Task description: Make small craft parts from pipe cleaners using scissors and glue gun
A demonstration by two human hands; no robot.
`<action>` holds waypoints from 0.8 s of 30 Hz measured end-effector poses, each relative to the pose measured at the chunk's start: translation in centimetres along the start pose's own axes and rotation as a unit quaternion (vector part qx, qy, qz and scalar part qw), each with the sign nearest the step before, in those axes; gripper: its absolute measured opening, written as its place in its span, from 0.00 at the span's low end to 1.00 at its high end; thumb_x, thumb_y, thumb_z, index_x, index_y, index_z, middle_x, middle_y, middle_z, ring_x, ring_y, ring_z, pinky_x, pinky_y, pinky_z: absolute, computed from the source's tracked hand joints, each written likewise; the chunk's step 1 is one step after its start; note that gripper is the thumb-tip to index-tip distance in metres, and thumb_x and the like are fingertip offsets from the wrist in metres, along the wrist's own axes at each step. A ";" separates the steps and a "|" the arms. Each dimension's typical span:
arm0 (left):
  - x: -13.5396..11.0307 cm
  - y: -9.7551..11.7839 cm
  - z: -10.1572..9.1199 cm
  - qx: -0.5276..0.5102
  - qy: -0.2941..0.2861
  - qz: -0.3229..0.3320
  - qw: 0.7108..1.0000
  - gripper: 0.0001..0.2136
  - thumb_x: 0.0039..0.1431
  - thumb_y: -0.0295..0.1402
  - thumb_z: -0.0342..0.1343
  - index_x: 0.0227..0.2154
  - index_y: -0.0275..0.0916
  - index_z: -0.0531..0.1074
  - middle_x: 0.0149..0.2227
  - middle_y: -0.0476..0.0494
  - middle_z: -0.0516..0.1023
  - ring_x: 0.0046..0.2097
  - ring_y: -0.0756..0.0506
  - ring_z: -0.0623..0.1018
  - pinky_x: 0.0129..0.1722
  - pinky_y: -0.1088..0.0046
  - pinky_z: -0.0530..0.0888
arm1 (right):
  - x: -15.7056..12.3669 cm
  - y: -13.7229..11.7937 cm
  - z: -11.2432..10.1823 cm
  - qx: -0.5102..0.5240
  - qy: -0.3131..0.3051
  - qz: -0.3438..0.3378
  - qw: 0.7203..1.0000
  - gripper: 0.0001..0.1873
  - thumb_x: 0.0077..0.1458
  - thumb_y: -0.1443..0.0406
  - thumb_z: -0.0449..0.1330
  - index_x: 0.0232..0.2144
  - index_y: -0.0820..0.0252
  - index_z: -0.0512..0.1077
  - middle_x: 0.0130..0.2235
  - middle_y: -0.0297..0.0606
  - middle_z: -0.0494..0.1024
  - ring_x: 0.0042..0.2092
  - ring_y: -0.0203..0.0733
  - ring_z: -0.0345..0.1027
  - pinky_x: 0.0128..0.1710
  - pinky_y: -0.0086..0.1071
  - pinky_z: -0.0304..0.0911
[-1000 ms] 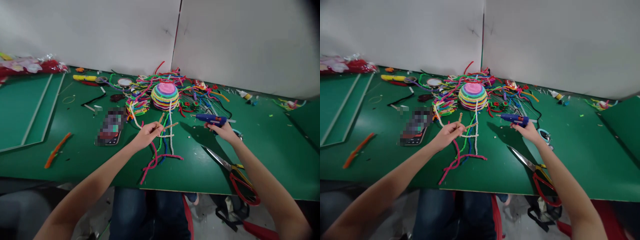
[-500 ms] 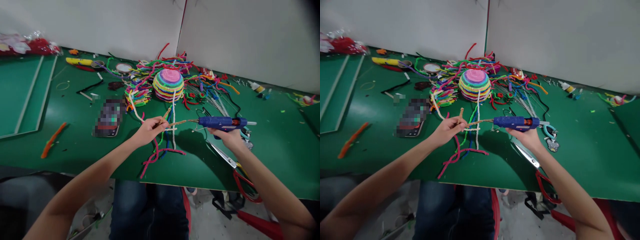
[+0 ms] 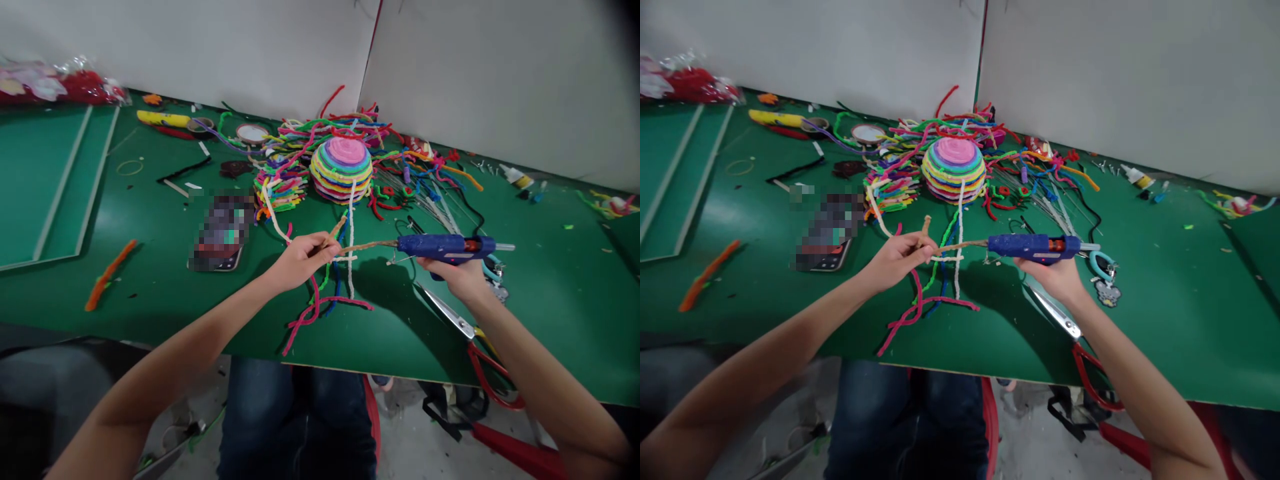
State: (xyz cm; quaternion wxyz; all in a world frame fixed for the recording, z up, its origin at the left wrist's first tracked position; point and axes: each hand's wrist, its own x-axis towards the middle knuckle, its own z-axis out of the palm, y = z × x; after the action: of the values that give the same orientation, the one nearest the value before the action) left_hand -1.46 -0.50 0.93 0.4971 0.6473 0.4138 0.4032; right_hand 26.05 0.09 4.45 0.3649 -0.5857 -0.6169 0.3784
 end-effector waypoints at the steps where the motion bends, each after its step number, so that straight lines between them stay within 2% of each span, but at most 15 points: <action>1: 0.0 0.1 0.0 0.000 -0.002 0.000 1.000 0.13 0.57 0.41 0.51 0.24 0.36 0.67 0.21 0.52 0.60 0.23 0.54 0.58 0.21 0.78 0.57 | 0.0 0.0 0.0 -0.004 0.002 0.004 1.000 0.04 0.34 0.63 0.64 0.17 0.56 0.72 0.21 0.32 0.76 0.27 0.42 0.71 0.28 0.35 0.69; 10: 0.1 -0.1 -0.1 0.000 -0.002 0.001 1.000 0.13 0.57 0.41 0.51 0.25 0.36 0.68 0.21 0.51 0.61 0.23 0.54 0.59 0.22 0.78 0.57 | -0.1 0.2 -0.1 -0.028 0.003 -0.003 1.000 0.07 0.36 0.62 0.64 0.17 0.55 0.70 0.22 0.33 0.75 0.27 0.44 0.71 0.26 0.35 0.68; 19: 0.1 -0.3 -0.1 -0.008 -0.021 -0.007 1.000 0.13 0.57 0.42 0.51 0.25 0.37 0.68 0.23 0.50 0.63 0.25 0.53 0.62 0.25 0.76 0.60 | -0.2 -0.2 0.3 -0.053 -0.028 -0.013 0.998 0.06 0.38 0.61 0.62 0.18 0.56 0.70 0.22 0.34 0.75 0.27 0.43 0.70 0.25 0.34 0.67; 24: 0.0 -0.3 0.0 -0.037 -0.024 -0.009 0.999 0.15 0.56 0.44 0.52 0.24 0.36 0.67 0.23 0.50 0.64 0.26 0.53 0.63 0.26 0.76 0.61 | 0.1 0.2 -0.2 -0.105 0.003 -0.008 0.994 0.08 0.37 0.61 0.63 0.20 0.56 0.69 0.20 0.33 0.73 0.25 0.42 0.68 0.23 0.33 0.65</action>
State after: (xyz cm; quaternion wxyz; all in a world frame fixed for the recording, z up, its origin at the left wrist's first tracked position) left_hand -1.53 -0.40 0.66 0.5342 0.6339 0.3923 0.3986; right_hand 26.32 0.23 4.31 0.3064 -0.6169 -0.6567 0.3072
